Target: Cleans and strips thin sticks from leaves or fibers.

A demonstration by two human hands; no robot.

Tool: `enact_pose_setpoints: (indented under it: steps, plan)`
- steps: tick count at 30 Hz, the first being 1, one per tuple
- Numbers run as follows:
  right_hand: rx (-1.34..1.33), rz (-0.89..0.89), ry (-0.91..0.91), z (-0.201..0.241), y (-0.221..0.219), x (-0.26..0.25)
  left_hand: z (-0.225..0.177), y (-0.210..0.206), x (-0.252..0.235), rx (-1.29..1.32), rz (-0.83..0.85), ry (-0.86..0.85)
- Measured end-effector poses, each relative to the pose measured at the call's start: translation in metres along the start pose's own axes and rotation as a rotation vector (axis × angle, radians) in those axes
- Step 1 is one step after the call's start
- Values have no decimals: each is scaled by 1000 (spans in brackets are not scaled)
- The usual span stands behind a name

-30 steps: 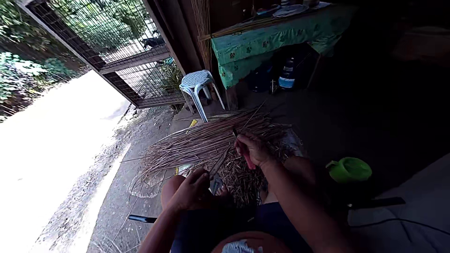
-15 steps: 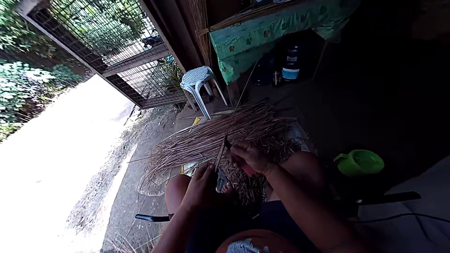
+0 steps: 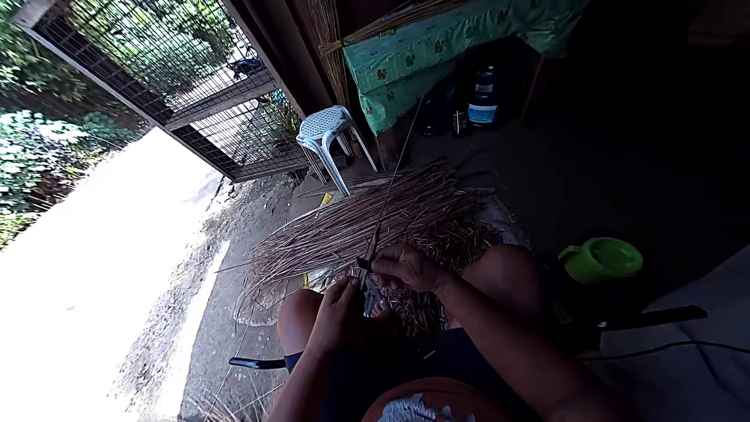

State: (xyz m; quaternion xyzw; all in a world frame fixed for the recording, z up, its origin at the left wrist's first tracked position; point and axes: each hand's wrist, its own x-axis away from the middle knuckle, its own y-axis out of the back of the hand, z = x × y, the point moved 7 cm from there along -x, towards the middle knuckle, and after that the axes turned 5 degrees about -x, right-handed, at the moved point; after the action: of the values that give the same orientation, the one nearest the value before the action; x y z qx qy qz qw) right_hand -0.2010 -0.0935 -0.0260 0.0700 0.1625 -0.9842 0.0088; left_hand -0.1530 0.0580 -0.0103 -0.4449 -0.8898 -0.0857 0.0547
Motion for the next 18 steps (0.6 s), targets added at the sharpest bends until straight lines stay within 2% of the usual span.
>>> enact_pose_setpoints:
  steps: [9,18]
  plan:
    - [2,-192,88,12,36,-2,-5,-4,16,88,42,31]
    - [252,-434,29,12,57,-2,10,-1,4,70,-8,85]
